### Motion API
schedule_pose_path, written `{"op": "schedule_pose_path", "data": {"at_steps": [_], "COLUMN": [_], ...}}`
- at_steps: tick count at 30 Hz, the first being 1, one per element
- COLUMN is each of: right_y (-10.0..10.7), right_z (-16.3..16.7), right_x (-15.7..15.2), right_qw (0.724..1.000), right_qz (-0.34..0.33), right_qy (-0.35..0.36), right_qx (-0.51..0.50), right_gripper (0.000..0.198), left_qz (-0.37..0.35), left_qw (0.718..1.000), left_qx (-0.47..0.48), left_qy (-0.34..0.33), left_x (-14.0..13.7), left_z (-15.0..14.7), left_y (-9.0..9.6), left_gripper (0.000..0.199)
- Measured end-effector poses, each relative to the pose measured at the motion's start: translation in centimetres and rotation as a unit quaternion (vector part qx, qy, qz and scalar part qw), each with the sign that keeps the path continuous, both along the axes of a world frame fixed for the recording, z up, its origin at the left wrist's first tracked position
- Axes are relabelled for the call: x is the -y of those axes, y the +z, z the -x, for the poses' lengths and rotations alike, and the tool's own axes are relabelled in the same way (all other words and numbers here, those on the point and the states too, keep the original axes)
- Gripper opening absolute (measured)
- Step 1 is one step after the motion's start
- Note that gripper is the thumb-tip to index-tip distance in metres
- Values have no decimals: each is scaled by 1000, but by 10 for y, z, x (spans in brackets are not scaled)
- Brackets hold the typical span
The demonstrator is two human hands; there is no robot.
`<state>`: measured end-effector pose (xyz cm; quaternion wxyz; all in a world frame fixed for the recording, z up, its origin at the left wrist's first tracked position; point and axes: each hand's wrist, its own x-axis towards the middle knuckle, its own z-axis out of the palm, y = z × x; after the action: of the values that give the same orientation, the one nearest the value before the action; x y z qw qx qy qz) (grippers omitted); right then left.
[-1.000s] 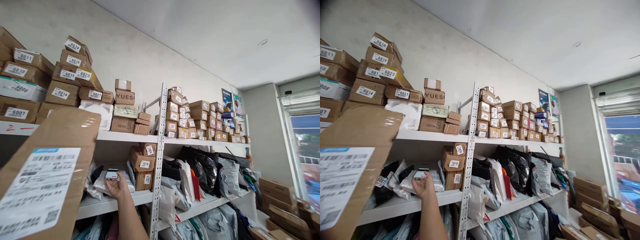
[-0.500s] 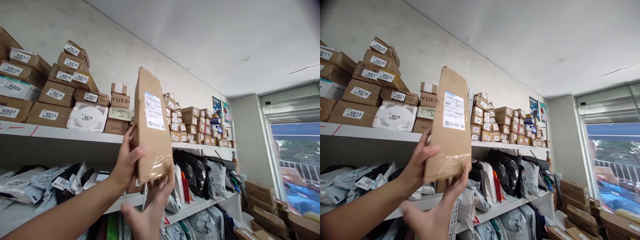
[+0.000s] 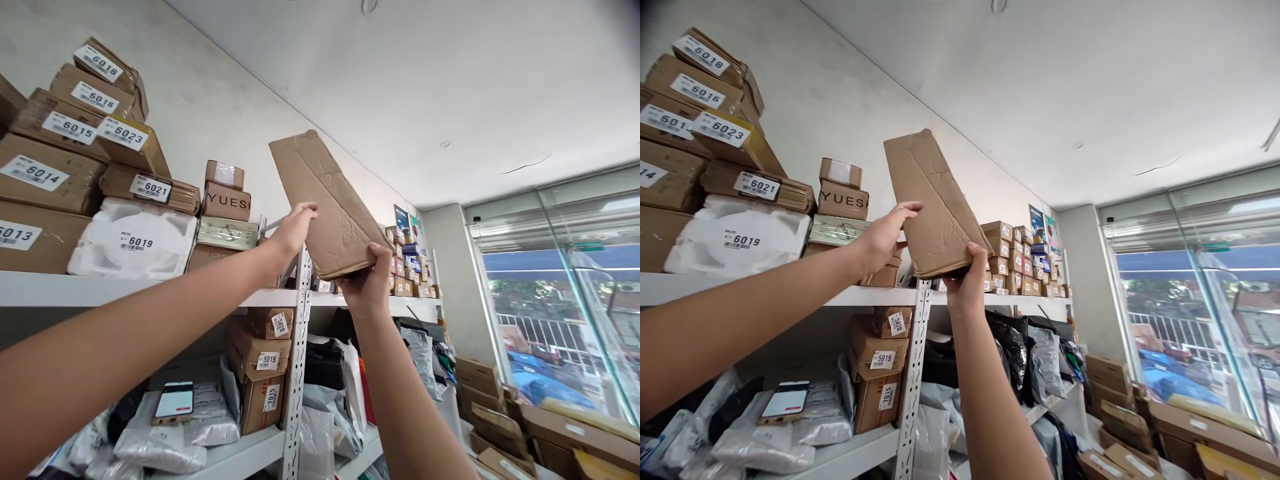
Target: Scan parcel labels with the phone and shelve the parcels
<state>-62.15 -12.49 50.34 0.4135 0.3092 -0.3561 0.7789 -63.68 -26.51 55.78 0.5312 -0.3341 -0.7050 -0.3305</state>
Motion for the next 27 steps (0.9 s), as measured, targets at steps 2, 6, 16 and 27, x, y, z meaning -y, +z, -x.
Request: {"op": "schedule_pose_path", "data": {"at_steps": [2, 6, 16, 27], "right_y": [15, 35, 66, 60], "right_z": [4, 12, 54, 105], "right_x": [0, 1, 26, 37], "right_qw": [998, 992, 966, 943], "right_qz": [56, 123, 126, -33], "right_qy": [17, -5, 83, 14], "right_qx": [-5, 37, 209, 332], "right_gripper": [31, 30, 44, 56], "left_qz": [12, 114, 255, 233], "left_qw": [998, 976, 889, 866], "left_qx": [10, -55, -113, -152], "left_qy": [56, 177, 363, 416], "left_x": [17, 48, 38, 43], "left_z": [17, 58, 131, 148], "left_y": [8, 3, 23, 10], "left_gripper": [39, 30, 48, 76]}}
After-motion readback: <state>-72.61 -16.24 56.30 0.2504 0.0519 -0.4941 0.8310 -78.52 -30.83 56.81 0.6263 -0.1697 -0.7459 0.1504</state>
